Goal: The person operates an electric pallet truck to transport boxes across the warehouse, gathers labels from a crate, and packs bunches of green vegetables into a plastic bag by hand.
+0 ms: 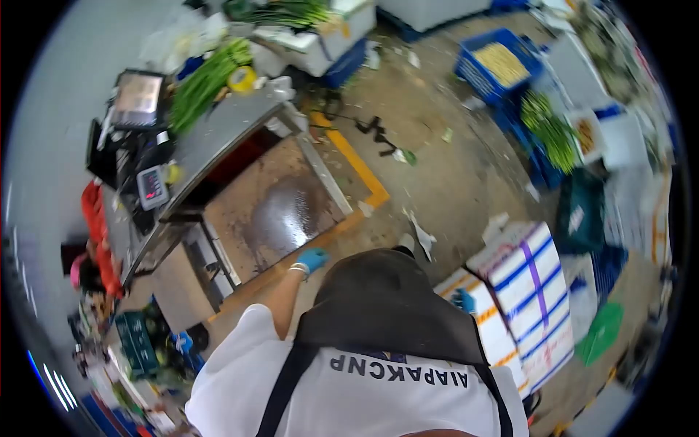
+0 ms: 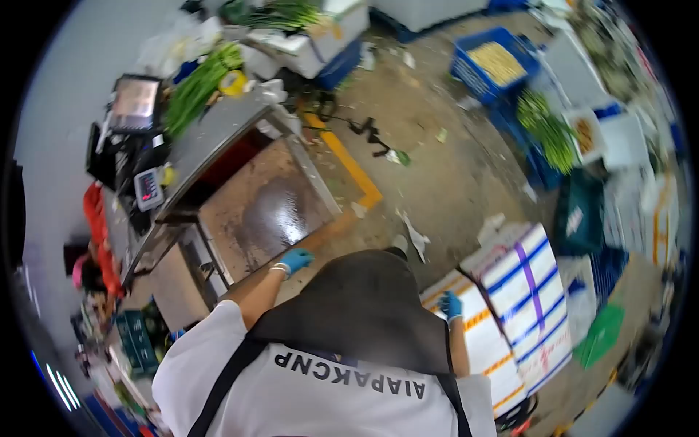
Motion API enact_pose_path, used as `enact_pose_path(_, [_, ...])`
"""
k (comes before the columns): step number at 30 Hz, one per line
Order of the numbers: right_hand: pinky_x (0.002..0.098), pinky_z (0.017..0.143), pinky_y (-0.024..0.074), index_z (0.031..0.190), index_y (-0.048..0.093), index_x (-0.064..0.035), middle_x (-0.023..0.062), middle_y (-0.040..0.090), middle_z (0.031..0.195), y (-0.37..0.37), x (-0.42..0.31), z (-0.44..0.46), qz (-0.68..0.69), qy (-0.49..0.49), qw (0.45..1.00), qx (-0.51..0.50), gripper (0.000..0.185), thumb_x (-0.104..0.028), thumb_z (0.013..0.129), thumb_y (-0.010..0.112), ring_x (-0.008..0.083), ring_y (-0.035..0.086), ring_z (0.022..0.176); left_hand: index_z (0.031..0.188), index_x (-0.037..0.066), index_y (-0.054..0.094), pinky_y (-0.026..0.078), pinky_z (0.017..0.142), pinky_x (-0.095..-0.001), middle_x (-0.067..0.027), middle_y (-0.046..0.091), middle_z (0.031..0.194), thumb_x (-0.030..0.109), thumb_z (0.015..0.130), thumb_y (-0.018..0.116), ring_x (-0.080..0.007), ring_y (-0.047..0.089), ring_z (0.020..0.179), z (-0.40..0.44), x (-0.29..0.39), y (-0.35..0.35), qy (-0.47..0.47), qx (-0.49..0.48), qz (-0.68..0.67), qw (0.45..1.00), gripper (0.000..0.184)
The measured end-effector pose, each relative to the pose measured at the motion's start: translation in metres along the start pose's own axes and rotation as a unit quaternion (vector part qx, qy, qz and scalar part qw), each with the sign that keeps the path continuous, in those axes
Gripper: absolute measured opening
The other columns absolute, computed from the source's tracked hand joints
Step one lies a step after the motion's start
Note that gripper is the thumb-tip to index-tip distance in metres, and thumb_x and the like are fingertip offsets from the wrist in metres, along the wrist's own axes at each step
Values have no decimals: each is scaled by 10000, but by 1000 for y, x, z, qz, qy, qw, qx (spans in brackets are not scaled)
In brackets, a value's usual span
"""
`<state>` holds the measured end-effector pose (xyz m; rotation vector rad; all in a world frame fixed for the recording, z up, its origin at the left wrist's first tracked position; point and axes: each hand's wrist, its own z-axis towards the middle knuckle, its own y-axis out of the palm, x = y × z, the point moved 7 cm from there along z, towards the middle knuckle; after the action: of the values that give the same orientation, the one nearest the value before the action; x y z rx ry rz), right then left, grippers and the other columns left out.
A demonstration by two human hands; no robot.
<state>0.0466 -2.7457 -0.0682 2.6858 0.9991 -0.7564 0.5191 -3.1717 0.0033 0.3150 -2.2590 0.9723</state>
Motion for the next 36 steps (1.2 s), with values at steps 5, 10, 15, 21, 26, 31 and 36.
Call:
enact_pose_path(5, [275, 468, 384, 1088, 606, -146, 29, 616, 771, -27, -253, 117, -95, -70, 993, 13, 303, -374, 916, 506, 161, 561, 565, 1005, 81, 677, 507, 823, -368, -129, 690, 968, 331, 823, 621, -271, 663, 884, 7, 151, -41, -31, 56, -37, 997, 314])
enact_pose_path(10, [319, 522, 434, 1109, 624, -139, 48, 651, 792, 58, -441, 145, -145, -180, 973, -25, 358, -419, 911, 522, 186, 615, 621, 996, 84, 688, 508, 826, -358, -131, 692, 969, 316, 825, 649, -266, 664, 902, 65, 114, -80, -124, 130, -121, 976, 290])
enact_pose_path(15, [326, 649, 488, 1151, 624, -124, 91, 669, 943, 186, -506, 93, -228, -167, 956, -76, 376, -405, 928, 513, 199, 646, 741, 932, 77, 705, 522, 747, -368, -124, 699, 854, 281, 827, 628, -255, 674, 785, 153, 118, -163, -137, 183, -233, 945, 242])
enact_pose_path(21, [384, 698, 514, 1188, 617, -111, 108, 678, 1008, 214, -505, 116, -229, -85, 963, -113, 429, -439, 930, 518, 235, 657, 799, 854, 29, 694, 485, 640, -386, -131, 650, 706, 285, 826, 590, -228, 598, 626, 242, 70, -324, -84, 380, -52, 920, 278])
enact_pose_path(26, [366, 680, 520, 1049, 671, -76, 102, 692, 868, 197, -510, 282, -533, -378, 740, -159, 387, -423, 897, 594, 232, 655, 775, 937, 46, 700, 520, 750, -415, -178, 682, 833, 408, 818, 606, -318, 652, 751, 239, 106, -413, -171, 492, -268, 811, 392])
enact_pose_path(31, [345, 470, 486, 825, 687, -6, 106, 702, 813, 273, -613, 133, -294, -64, 954, 11, 377, -373, 888, 631, 220, 610, 550, 1164, 51, 622, 342, 978, -565, -195, 570, 1204, 699, 796, 520, -375, 459, 1199, 256, 201, -436, -340, 487, 153, 790, 752])
enact_pose_path(36, [418, 914, 480, 1429, 375, -78, 226, 552, 1282, 380, -773, 139, -557, -223, 799, 35, 698, -228, 797, 630, 353, 580, 1124, 1514, 71, 108, 35, 1086, -653, -305, 200, 1502, 668, 907, 320, -518, 135, 1382, 279, 175, -430, -375, 381, 231, 813, 878])
